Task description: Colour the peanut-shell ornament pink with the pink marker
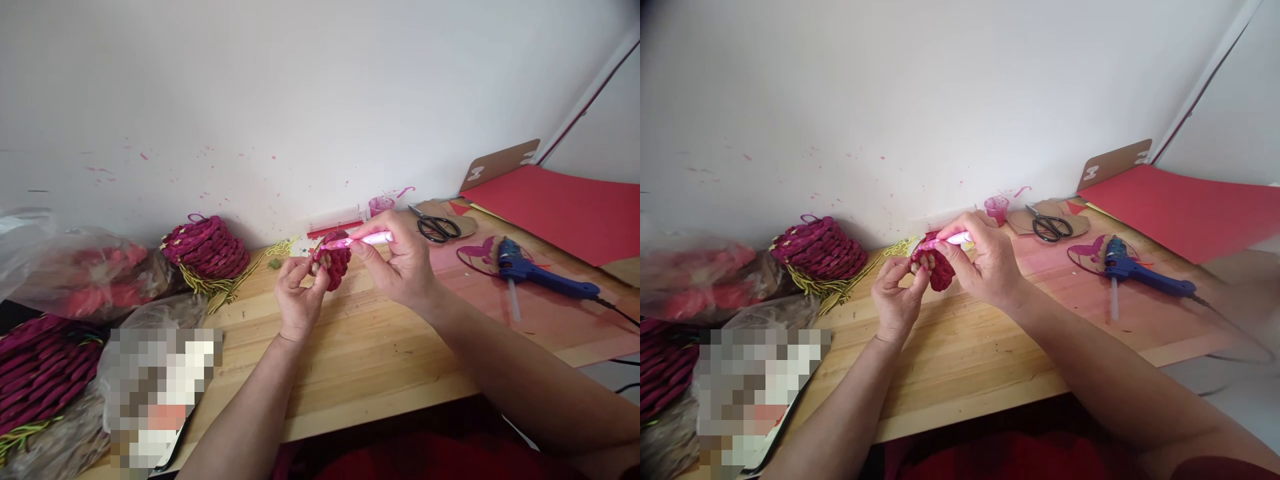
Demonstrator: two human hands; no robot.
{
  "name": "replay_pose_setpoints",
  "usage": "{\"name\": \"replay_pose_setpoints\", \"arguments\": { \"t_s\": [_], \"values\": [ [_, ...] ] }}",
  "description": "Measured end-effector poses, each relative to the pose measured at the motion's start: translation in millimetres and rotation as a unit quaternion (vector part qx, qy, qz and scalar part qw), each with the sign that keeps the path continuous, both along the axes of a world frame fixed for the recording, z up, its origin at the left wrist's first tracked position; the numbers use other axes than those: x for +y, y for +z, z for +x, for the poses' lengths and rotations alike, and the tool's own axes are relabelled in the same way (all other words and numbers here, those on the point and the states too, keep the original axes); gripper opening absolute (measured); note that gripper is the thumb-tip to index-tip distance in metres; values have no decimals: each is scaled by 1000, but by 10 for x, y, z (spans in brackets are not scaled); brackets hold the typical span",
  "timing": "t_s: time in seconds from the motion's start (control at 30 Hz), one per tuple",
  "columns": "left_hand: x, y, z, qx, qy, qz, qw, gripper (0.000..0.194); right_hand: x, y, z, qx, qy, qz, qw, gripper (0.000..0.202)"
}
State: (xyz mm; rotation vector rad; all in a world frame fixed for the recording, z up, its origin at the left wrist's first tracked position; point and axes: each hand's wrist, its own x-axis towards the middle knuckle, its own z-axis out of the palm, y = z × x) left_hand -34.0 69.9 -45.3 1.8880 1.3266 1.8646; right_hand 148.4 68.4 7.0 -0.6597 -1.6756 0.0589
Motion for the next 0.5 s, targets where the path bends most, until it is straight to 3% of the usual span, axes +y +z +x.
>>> {"name": "replay_pose_setpoints", "arguments": {
  "t_s": [0.5],
  "values": [
    [68,-107,-76,118,70,78,987,15,-19,25,0,-22,11,17,1000,7]
  ]
}}
